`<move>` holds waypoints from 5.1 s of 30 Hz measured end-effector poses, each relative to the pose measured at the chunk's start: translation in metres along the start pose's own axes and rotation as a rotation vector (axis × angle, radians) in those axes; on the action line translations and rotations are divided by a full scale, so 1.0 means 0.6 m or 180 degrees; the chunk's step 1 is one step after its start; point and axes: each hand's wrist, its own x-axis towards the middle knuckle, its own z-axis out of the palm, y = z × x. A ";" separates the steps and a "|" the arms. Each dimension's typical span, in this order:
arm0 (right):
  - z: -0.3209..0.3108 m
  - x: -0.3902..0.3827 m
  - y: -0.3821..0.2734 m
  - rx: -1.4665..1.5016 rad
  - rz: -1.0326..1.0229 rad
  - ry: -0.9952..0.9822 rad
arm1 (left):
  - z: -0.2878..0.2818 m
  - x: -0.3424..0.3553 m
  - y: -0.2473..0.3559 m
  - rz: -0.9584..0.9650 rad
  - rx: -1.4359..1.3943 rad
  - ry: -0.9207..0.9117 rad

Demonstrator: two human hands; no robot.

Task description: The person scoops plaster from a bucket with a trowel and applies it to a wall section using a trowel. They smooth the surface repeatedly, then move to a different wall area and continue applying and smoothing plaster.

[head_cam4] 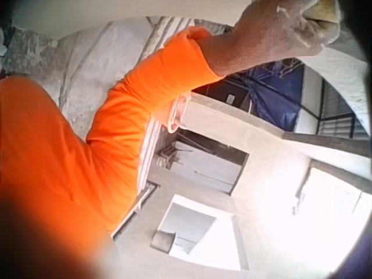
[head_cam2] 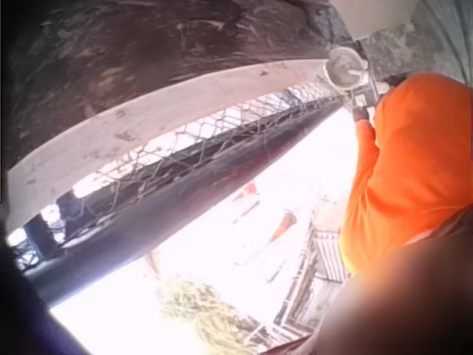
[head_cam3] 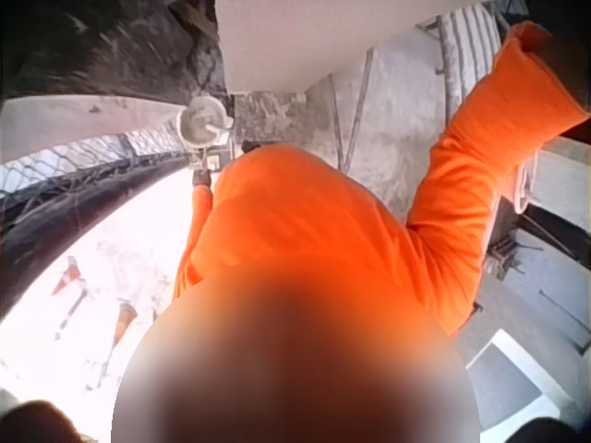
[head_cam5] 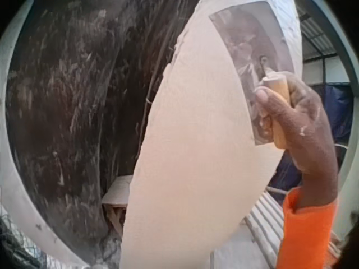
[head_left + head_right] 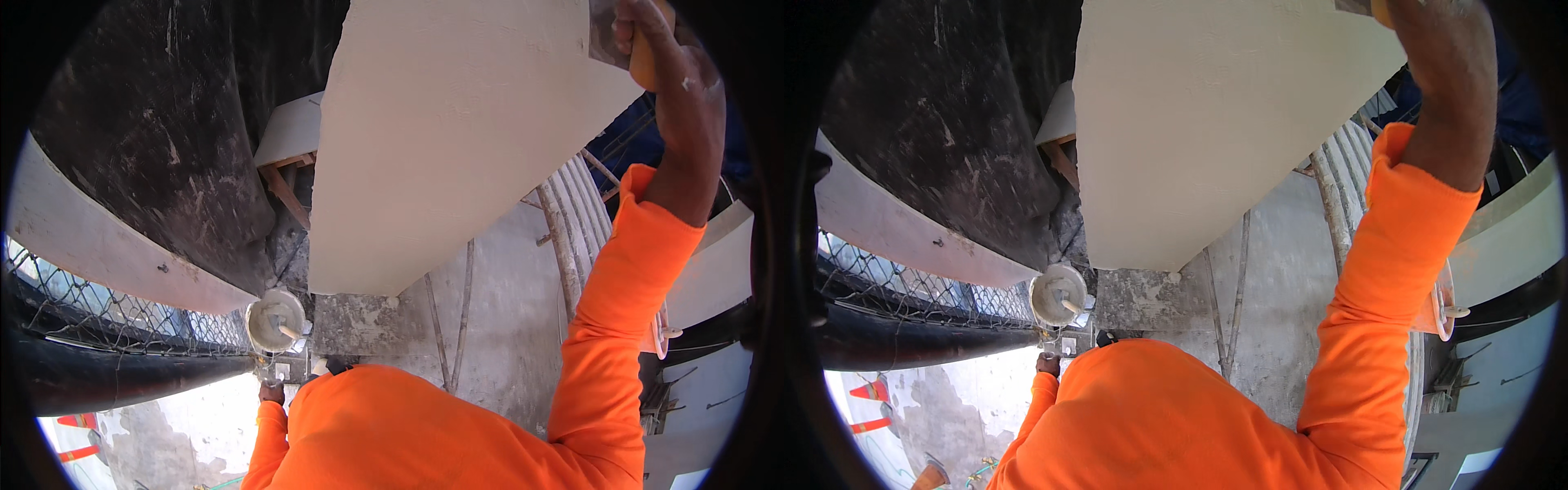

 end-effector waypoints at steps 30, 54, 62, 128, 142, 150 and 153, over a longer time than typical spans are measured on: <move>0.324 -0.578 0.236 0.0081 0.0605 -0.1934 | -0.016 0.031 -0.009 -0.0608 -0.0383 -0.0604; 0.097 -0.284 0.301 0.2033 0.1600 0.0675 | 0.011 0.091 0.024 0.0402 0.0293 -0.0701; 0.077 -0.311 0.320 0.2080 0.2426 0.2196 | -0.016 0.080 -0.012 -0.0059 -0.0218 -0.0299; 0.272 -0.557 0.253 0.1793 0.2429 0.1841 | -0.031 0.022 0.029 -0.0494 -0.0193 -0.0703; 0.283 -0.567 0.261 0.2661 0.2482 0.0678 | -0.046 0.006 0.018 -0.0370 -0.0423 -0.0757; 0.234 -0.467 0.283 0.1998 0.2117 0.1581 | -0.039 0.029 0.016 -0.0364 -0.0046 -0.0665; 0.182 -0.411 0.283 0.1839 0.2080 0.1679 | -0.030 0.029 0.016 -0.0346 0.0090 -0.0643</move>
